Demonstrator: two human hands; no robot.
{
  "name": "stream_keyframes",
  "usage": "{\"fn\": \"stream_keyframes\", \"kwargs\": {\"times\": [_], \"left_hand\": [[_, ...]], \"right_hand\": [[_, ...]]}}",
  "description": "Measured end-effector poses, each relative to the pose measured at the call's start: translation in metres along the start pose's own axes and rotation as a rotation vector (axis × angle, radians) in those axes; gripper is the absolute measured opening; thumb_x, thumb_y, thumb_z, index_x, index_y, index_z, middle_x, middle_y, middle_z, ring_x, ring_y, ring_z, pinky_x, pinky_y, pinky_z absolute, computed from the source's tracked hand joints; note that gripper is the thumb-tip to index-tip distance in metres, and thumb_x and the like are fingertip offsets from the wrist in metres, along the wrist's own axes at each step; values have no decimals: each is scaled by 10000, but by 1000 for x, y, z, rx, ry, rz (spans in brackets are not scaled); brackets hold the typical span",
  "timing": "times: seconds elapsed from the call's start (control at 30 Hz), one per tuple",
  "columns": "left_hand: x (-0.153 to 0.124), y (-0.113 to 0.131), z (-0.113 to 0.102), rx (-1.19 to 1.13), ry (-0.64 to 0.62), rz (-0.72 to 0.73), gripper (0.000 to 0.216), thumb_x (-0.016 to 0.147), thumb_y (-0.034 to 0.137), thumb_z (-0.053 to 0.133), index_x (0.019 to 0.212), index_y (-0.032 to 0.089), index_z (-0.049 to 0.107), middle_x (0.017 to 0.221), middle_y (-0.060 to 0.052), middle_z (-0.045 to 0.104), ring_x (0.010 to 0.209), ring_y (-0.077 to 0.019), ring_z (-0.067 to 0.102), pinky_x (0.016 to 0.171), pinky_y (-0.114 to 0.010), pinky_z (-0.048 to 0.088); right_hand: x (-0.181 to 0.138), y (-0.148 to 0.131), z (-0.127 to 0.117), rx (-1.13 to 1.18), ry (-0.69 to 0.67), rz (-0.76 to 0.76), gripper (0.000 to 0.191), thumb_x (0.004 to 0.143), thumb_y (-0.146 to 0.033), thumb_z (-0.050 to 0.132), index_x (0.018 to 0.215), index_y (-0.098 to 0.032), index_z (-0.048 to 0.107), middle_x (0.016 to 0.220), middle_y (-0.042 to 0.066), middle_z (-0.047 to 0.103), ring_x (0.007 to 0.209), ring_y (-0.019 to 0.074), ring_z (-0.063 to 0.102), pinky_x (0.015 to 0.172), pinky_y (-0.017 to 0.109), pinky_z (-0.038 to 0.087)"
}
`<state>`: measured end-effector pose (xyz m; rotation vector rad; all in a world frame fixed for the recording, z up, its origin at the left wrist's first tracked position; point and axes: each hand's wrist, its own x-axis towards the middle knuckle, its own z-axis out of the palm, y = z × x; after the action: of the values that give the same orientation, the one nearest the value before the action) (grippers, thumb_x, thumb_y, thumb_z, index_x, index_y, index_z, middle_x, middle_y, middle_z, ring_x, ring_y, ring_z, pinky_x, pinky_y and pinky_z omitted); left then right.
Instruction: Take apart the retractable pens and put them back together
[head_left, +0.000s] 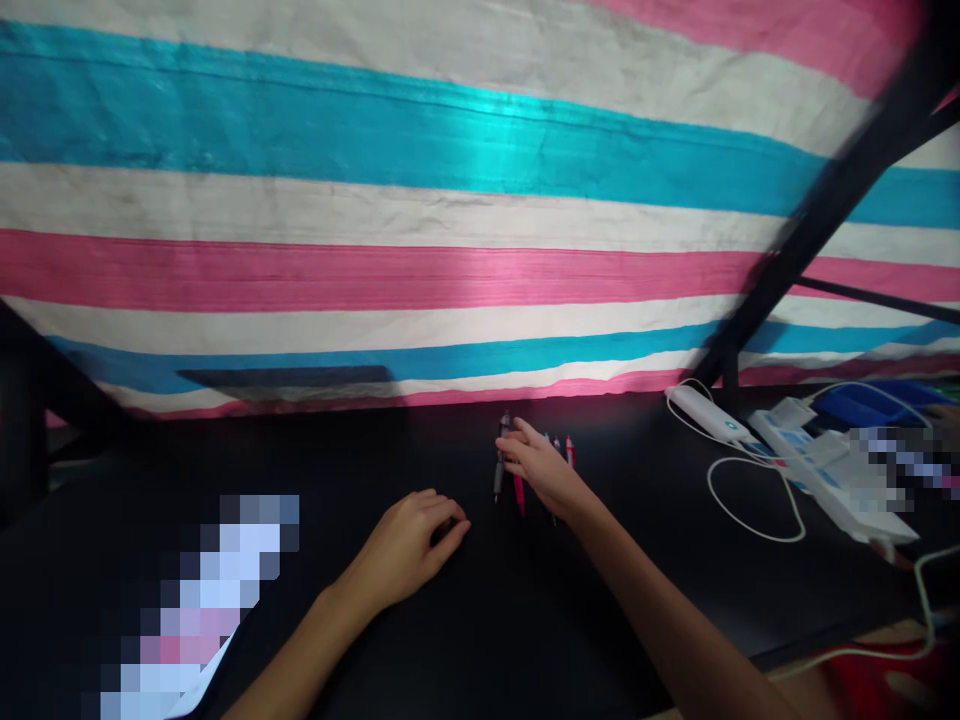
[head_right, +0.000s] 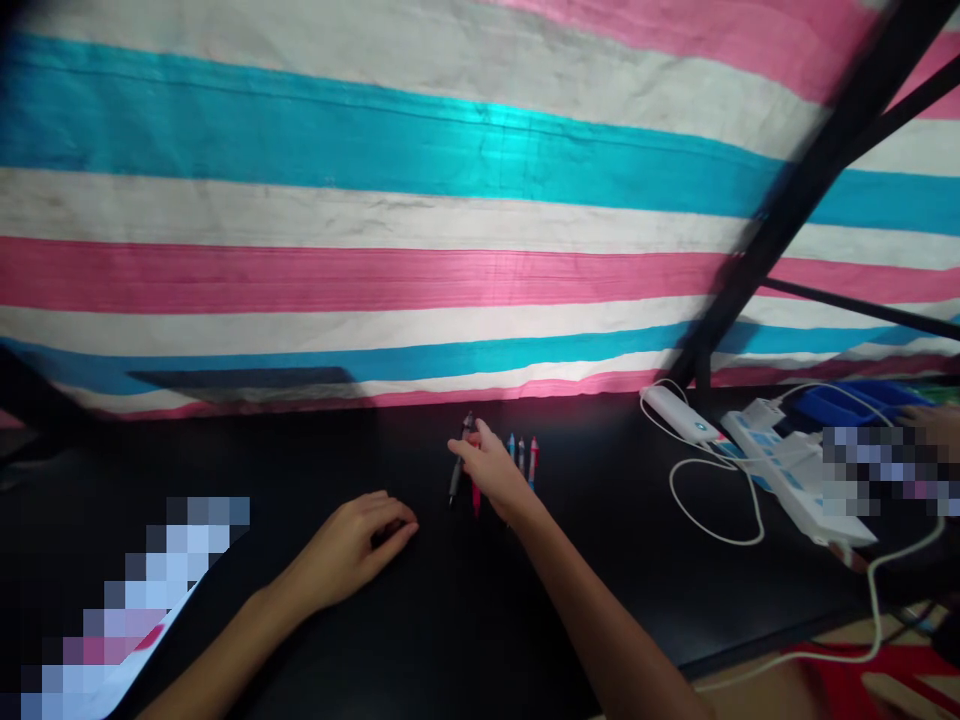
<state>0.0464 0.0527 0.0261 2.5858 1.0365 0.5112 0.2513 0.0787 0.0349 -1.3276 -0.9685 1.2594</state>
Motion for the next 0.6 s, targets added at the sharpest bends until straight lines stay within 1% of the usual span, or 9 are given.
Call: {"fn": "stream_keyframes", "kwargs": {"times": [0.07,0.13,0.23,0.33,0.37,0.43,0.5,0.57,0.6], "left_hand": [[0,0,-1,-4,6,-5,230,939,306,438,877,210,638,706,-12,604,718,-169,540,703,-301,417],[0,-1,-1,-4,40,-19,225,937,306,441,888,208,637,771,-25,616,774,-179,547,721,-307,432],[0,-7,2,3,135,-64,218,928,332,462,1022,216,621,989,-56,620,939,-207,548,822,-351,450],[0,-14,5,8,204,-106,328,919,376,479,1207,232,540,1205,-83,561,1121,-239,503,932,-417,426],[0,-15,6,9,208,-115,357,920,389,476,1241,238,517,1255,-88,541,1167,-248,483,952,-436,417],[-1,-17,8,10,196,-117,386,923,404,466,1275,248,492,1319,-91,514,1230,-258,447,986,-465,391],[-1,-18,10,20,174,-99,398,926,409,459,1293,256,482,1356,-90,499,1271,-264,418,1020,-489,355],[-2,-18,14,37,142,-78,413,926,416,455,1311,266,469,1383,-85,487,1311,-271,382,1048,-520,309],[-2,-18,15,48,120,-69,419,927,421,450,1318,272,464,1392,-82,484,1326,-276,365,1055,-540,287]], "right_hand": [[-4,-2,-2,-110,5,-42,652,726,-350,641,1321,-186,430,1275,144,465,1053,238,549,826,351,469],[-5,-4,-9,-187,19,-117,601,734,-367,633,1289,-197,476,1273,141,481,1068,246,547,829,363,468],[1,-4,-30,-263,110,-216,436,749,-389,613,1137,-194,575,1155,113,562,1048,243,555,803,351,466],[10,4,-64,-338,252,-194,409,762,-437,584,1082,-184,593,1028,92,600,920,227,588,728,331,468],[12,7,-76,-395,305,-197,419,755,-452,587,1075,-181,596,979,81,604,870,218,591,714,327,466],[13,15,-98,-431,358,-195,434,730,-443,619,1066,-170,597,941,76,600,829,216,586,727,339,458],[9,24,-113,-470,399,-194,432,726,-446,623,1053,-165,600,923,73,599,792,213,580,737,350,452],[2,31,-116,-520,423,-187,443,722,-454,630,1042,-149,607,922,88,599,780,220,580,746,365,450],[-2,34,-113,-589,422,-195,467,736,-463,615,1073,-140,599,945,103,596,784,225,581,756,373,452]]}}
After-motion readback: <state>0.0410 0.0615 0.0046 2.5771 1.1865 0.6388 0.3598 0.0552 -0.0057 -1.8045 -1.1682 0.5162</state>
